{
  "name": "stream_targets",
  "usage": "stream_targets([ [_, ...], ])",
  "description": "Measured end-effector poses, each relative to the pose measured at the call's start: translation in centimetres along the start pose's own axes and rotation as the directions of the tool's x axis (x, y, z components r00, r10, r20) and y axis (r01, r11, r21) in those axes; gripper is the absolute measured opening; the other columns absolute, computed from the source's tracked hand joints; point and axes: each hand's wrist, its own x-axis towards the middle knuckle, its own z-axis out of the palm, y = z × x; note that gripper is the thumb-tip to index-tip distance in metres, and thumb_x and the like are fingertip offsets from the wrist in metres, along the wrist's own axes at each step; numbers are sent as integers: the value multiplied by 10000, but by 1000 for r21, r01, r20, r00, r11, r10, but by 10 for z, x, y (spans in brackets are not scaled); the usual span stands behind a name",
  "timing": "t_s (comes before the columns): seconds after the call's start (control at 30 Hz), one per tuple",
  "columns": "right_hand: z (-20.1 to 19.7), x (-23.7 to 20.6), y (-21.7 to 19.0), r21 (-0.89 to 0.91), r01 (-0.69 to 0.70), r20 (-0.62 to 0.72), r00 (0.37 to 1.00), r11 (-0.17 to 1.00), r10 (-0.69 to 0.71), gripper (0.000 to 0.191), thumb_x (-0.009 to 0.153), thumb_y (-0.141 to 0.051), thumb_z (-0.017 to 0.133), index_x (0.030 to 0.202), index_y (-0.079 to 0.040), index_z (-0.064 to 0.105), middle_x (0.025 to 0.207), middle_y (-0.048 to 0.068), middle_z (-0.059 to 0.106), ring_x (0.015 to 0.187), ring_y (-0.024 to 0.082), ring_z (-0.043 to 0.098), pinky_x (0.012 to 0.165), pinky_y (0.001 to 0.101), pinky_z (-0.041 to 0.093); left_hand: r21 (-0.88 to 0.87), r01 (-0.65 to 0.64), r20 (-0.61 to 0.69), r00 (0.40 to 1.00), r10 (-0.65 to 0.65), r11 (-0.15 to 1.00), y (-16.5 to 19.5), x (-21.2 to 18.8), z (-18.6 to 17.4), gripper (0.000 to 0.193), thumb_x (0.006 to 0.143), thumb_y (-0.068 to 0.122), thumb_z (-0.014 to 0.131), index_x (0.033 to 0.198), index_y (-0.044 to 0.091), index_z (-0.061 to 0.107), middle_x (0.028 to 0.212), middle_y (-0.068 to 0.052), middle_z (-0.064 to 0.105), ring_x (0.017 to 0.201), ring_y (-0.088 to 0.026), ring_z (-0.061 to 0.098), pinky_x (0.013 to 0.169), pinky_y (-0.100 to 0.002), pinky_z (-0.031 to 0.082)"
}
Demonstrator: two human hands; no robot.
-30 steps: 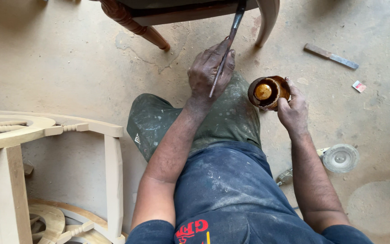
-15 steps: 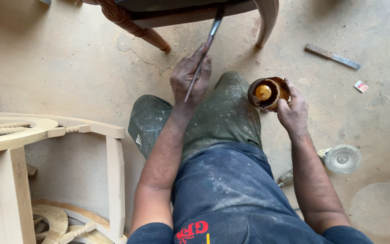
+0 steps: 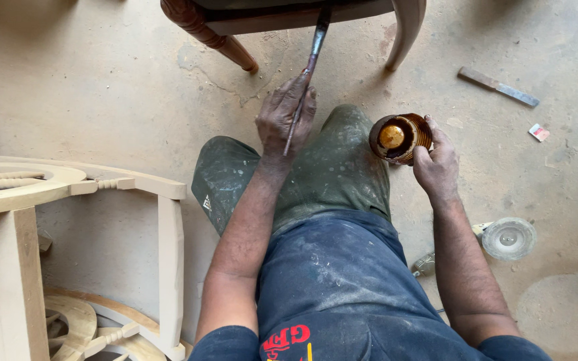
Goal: The person applies a brown finish to the wooden frame of a chair using a paintbrush. They dip the brush into a container and coat the legs and armrests of multiple chairs in a workshop.
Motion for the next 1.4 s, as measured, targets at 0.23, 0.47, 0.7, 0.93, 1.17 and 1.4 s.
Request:
stream_targets([
  [0.23, 2, 2, 11, -12, 32, -4, 999, 999, -32, 605, 883, -18, 517, 1478, 88, 519, 1455, 309, 571, 1396, 379, 542, 1173, 443, 422, -12, 40, 12, 999, -40, 999, -3, -8, -9, 278, 1014, 254, 734, 1247, 102, 733, 1119, -100, 782, 871, -166, 741, 726, -300, 650],
  [0.47, 2, 2, 8, -14, 37, 3, 999, 999, -37, 601, 884, -22, 523, 1476, 84, 527, 1449, 300, 585, 1393, 363, 554, 1181, 441, 428, -12, 48, -23, 999, -49, 999, -15, -11, -3, 272, 1013, 262, 753, 1234, 102, 744, 1121, -98, 778, 883, -151, 762, 720, -273, 669],
  [0.7, 0, 1, -1, -5, 27, 15, 1000, 1000, -27, 599, 884, -21, 509, 1473, 87, 530, 1436, 302, 588, 1367, 368, 572, 1143, 433, 463, -1, -2, -69, 998, 2, 1000, -25, -23, -6, 267, 1036, 270, 722, 1247, 106, 726, 1155, -101, 765, 930, -167, 753, 737, -282, 681],
  [0.93, -3, 2, -10, -3, -10, 3, 1000, 1000, 10, 606, 890, -35, 511, 1487, 64, 523, 1446, 284, 586, 1354, 360, 578, 1128, 432, 462, -21, 82, -80, 993, -84, 996, -44, -22, -3, 268, 1030, 275, 723, 1235, 103, 732, 1149, -116, 765, 922, -178, 773, 722, -272, 691],
  [1.17, -2, 3, -9, -19, 9, 14, 1000, 1000, -8, 613, 884, -24, 509, 1489, 75, 524, 1443, 300, 584, 1363, 373, 568, 1143, 440, 449, 7, 119, -144, 983, -117, 993, -52, -27, -49, 263, 1083, 235, 682, 1301, 87, 696, 1206, -136, 741, 1125, -233, 738, 924, -372, 659],
  [1.4, 1, 6, -10, -30, 49, 10, 999, 998, -49, 598, 890, -19, 513, 1480, 78, 526, 1429, 303, 596, 1366, 369, 576, 1145, 435, 462, 23, 55, -111, 992, -52, 998, -55, -29, -21, 266, 1053, 252, 705, 1245, 68, 710, 1151, -118, 770, 1039, -226, 771, 864, -330, 691],
])
